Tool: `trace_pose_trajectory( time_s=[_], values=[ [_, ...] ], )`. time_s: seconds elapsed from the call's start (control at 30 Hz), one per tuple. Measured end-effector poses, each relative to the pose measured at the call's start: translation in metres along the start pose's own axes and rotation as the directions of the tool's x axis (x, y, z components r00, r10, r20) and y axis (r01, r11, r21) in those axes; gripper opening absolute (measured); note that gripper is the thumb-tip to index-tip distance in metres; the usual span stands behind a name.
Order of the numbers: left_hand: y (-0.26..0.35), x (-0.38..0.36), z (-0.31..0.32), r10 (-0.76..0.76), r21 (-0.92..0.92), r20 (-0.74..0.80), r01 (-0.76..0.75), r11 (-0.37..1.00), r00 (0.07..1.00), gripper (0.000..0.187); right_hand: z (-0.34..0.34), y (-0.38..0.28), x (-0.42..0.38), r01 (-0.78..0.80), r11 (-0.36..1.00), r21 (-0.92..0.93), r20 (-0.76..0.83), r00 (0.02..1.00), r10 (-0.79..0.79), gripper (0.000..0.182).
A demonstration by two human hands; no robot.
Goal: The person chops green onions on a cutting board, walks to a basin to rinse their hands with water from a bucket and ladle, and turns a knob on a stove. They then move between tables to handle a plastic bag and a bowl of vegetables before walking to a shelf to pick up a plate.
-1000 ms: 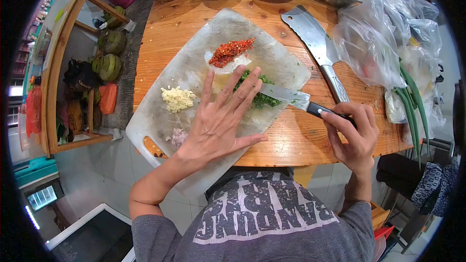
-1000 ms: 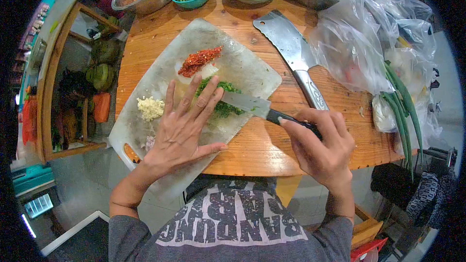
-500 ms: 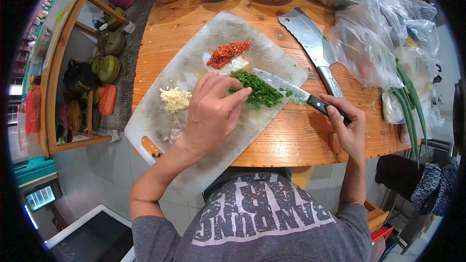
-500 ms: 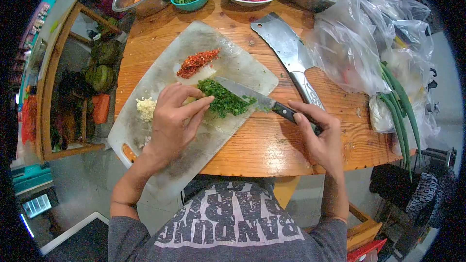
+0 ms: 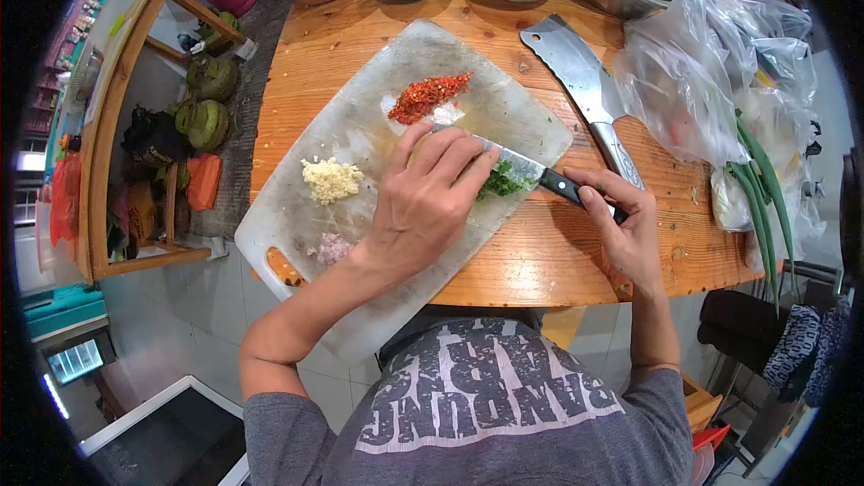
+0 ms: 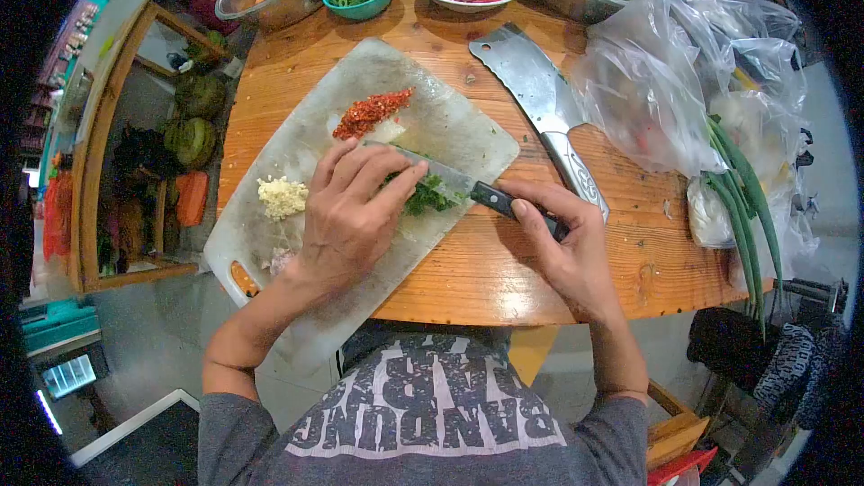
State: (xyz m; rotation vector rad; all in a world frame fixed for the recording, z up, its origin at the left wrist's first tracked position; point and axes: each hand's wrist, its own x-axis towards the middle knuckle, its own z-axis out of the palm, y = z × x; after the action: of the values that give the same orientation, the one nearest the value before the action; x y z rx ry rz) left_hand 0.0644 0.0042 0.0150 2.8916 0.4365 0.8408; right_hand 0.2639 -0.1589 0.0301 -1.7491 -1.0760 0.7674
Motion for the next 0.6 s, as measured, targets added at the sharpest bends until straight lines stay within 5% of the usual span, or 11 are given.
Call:
trace_pose_trajectory(
  time_s=[0.6],
  values=[
    [0.013, -0.012, -0.010, 0.001, -0.277, 0.120, 0.033, 0.960, 0.993, 0.043, 0.015, 0.003, 0.011, 0.112, 0.994, 0.006, -0.068, 0.991, -0.111, 0.021]
  ],
)
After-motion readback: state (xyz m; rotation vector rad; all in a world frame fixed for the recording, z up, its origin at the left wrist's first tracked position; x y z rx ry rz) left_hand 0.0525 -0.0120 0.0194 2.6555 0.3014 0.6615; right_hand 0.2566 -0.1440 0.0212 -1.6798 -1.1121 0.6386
